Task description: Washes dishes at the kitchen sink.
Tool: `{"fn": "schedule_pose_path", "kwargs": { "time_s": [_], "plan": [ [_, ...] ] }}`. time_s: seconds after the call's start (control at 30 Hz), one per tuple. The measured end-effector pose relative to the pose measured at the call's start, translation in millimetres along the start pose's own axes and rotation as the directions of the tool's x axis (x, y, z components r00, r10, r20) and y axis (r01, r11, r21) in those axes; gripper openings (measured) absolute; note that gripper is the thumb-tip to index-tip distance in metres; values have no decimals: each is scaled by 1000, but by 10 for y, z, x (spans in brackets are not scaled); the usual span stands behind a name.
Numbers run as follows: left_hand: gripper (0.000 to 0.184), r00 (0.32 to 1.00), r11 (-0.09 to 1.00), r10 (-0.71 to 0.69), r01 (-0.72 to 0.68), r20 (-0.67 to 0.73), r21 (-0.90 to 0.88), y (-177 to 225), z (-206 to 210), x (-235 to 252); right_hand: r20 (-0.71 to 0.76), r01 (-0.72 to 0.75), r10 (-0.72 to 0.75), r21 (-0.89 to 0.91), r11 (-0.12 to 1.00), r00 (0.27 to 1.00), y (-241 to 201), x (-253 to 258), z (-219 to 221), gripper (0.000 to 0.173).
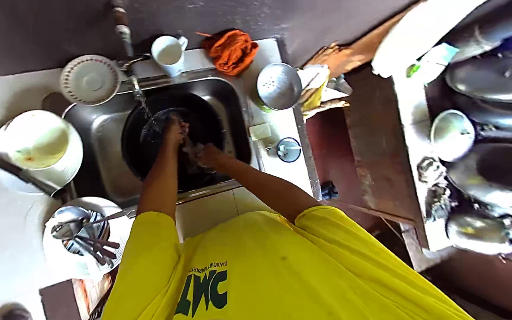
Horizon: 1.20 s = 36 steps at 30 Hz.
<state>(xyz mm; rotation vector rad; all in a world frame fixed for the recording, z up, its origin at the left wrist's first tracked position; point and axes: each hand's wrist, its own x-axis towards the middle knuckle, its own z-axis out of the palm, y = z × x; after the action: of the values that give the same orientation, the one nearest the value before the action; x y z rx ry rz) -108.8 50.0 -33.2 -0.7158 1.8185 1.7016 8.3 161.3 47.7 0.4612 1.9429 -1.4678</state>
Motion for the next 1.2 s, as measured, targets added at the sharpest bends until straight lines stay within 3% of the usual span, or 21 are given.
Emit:
{"fn": "schedule_pose_path", "kwargs": {
  "time_s": [0.07, 0.13, 0.2, 0.27, 0.3, 0.37, 0.43, 0.5, 0.57, 0.63, 0.7, 0.8, 0.9, 0.93, 1.03, 1.1, 1.2],
  "plan": [
    [49, 994, 1000, 3, -4, -109, -3, -139, -172, 221, 30, -8, 6, 40, 999, 1000, 79, -126, 4, 38],
    [49, 981, 947, 59, 3, -184, 321, -230, -332, 140, 31, 51, -53, 56, 997, 998, 171, -281, -109, 38],
    [56, 985, 755, 61, 60, -160, 653, -317, -420, -95, 44, 181, -180, -18, 983, 983, 302, -353, -306, 39],
    [65, 996, 668, 6, 65, -93, 742, -370, -385, -310, 24, 256, -256, -138, 957, 967, 356, -240, -439, 42],
    [68, 1000, 681, -12, 26, -24, 732, -407, -382, -379, 13, 288, -293, -220, 932, 956, 330, -173, -439, 40],
    [55, 992, 702, 5, -93, 126, 706, -446, -440, -437, 63, 381, -405, -499, 778, 912, 184, -54, -377, 34],
    [45, 979, 547, -47, -141, 198, 825, -289, -575, -666, 202, 392, -392, -774, 497, 897, 88, 75, -263, 36],
    [37, 985, 436, -52, -125, 163, 891, -33, -776, -1103, 310, 364, -220, -889, 278, 925, 72, 152, -87, 36],
    [33, 995, 432, 0, -87, 96, 898, 119, -1085, -1516, 362, 354, 16, -920, 169, 932, 145, 253, 96, 40],
    [33, 996, 510, 92, -37, -11, 859, 89, -1484, -1861, 377, 350, 177, -922, 166, 909, 123, 325, 296, 42],
    [34, 971, 567, 181, 27, -156, 824, -53, -1892, -2206, 409, 352, 207, -898, 263, 889, 148, 377, 499, 39],
    [35, 858, 674, 218, 213, -465, 708, -384, -2412, -2453, 483, 397, 71, -787, 472, 873, 283, 520, 812, 34],
    [38, 745, 773, 152, 320, -650, 548, -729, -2669, -2535, 390, 322, -86, -594, 737, 917, 301, 603, 1122, 39],
    [39, 730, 782, 122, 346, -672, 518, -820, -2704, -2551, 347, 321, -125, -596, 736, 930, 250, 587, 1227, 41],
    [39, 702, 786, 83, 391, -707, 480, -1024, -2771, -2473, 271, 315, -165, -752, 579, 948, 125, 508, 1428, 46],
    [41, 707, 811, 170, 295, -686, 506, -1166, -2804, -2433, 353, 333, -69, -774, 538, 933, 82, 402, 1293, 45],
    [43, 739, 802, 279, 173, -613, 573, -1351, -2822, -2394, 575, 464, 113, -747, 476, 810, 136, 433, 737, 36]
  ]
}}
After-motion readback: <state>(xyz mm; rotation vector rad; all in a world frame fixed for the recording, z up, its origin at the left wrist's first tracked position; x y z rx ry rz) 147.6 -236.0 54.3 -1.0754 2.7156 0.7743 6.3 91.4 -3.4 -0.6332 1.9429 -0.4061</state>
